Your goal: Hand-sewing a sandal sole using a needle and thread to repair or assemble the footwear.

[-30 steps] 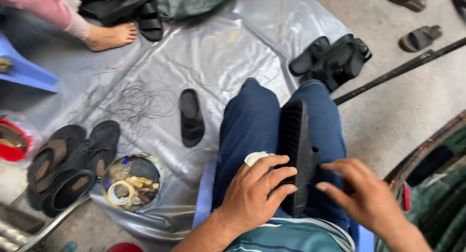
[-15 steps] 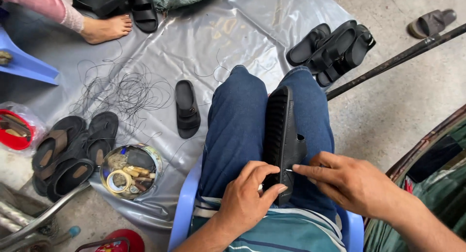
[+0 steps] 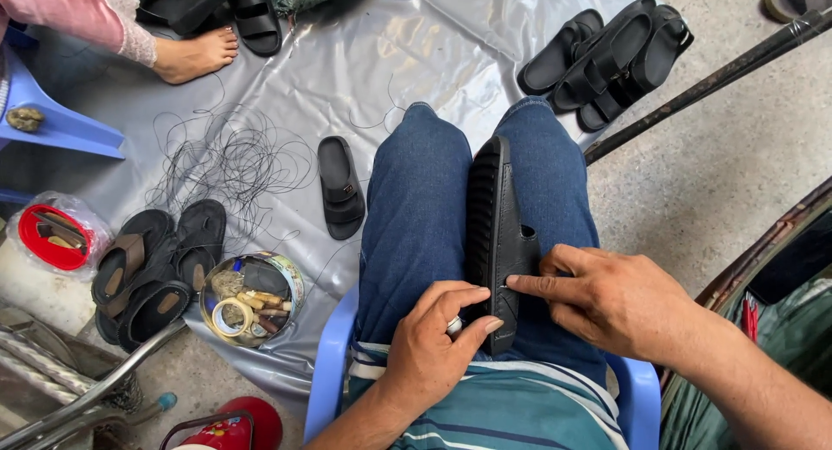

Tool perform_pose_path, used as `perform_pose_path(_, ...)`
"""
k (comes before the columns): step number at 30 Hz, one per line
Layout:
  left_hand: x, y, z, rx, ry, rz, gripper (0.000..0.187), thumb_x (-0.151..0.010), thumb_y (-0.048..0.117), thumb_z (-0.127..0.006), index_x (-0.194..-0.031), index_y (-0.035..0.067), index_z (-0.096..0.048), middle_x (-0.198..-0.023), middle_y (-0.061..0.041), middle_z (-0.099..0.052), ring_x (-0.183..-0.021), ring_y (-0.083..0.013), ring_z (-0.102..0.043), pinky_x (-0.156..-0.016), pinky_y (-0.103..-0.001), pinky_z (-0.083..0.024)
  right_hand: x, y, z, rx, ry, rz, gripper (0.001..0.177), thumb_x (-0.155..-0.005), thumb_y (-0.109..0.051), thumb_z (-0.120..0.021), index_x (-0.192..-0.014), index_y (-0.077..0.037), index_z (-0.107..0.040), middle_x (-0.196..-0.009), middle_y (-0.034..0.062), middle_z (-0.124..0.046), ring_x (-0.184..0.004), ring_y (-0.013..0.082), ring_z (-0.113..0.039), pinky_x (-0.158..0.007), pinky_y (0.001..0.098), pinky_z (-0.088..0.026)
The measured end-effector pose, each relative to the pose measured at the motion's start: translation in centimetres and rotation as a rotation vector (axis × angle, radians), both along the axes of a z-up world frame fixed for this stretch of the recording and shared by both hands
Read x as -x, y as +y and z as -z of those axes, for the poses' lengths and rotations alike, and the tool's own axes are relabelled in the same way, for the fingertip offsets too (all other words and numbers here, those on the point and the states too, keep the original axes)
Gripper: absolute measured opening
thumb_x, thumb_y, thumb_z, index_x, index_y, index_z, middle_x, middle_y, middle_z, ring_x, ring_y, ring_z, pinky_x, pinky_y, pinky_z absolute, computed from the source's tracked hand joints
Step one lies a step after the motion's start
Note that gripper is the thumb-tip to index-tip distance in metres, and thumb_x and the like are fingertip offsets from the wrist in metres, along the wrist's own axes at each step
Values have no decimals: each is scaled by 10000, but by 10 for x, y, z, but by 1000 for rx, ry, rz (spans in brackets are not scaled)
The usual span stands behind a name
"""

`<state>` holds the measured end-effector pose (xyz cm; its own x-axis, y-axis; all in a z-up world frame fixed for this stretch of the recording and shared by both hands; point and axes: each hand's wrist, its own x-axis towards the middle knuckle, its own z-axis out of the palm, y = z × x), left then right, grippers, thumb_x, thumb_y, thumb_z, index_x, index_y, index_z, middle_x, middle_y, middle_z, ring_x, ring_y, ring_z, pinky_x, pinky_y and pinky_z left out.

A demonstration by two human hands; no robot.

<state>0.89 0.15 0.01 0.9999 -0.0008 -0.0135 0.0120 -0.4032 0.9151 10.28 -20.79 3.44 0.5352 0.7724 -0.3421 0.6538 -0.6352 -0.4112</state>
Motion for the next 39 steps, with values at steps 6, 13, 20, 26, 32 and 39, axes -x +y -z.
perform_pose_path(6, 1, 1, 4, 17, -21, -1, 306, -737, 190, -732, -1013, 153, -606, -994, -14, -619, -780, -131, -641, -631, -236, -527, 4, 4, -3, 16, -69, 2, 446, -802, -289, -491, -1241, -373, -495, -925, -38, -500, -705, 172, -605, -443, 353, -528)
perform_pose_path(13, 2, -3, 8, 6, -81, -20, 294, -738, 180, -731, -1007, 133, -621, -995, -23, -626, -877, -153, -652, -703, -251, -548, 19, 17, -15, 165, -221, -15, 445, -802, -331, -506, -1247, -323, -498, -853, -29, -477, -648, 192, -582, -478, 367, -527)
perform_pose_path(20, 5, -4, 15, -37, -225, 8, 254, -781, 132, -706, -1023, 94, -641, -1003, -51, -611, -749, -147, -655, -614, -246, -565, 29, 24, -11, 204, -372, -35, 402, -801, -322, -494, -1197, -259, -522, -824, -35, -498, -611, 186, -575, -488, 335, -512)
perform_pose_path(26, 8, 1, 18, 66, -251, 11, 282, -790, 91, -709, -1059, 100, -625, -1023, -80, -608, -712, -158, -655, -664, -238, -576, 18, 9, 9, -278, -101, 117, 328, -800, -202, -546, -1116, -256, -616, -884, -56, -579, -716, 113, -615, -568, 245, -489)
perform_pose_path(32, 6, 3, 21, 107, -255, 21, 302, -782, 70, -724, -1065, 96, -621, -1027, -92, -603, -702, -161, -653, -673, -241, -593, 18, 11, 16, -369, -133, 176, 286, -788, -175, -590, -1052, -269, -649, -837, -62, -562, -635, 77, -579, -483, 222, -470)
perform_pose_path(39, 5, 1, 21, 56, -302, 44, 301, -800, 88, -726, -1075, 106, -606, -1027, -103, -599, -688, -197, -650, -676, -281, -587, 19, 22, 16, -286, -246, 178, 140, -785, -211, -594, -920, -214, -629, -825, -55, -578, -671, 100, -604, -375, 264, -456)
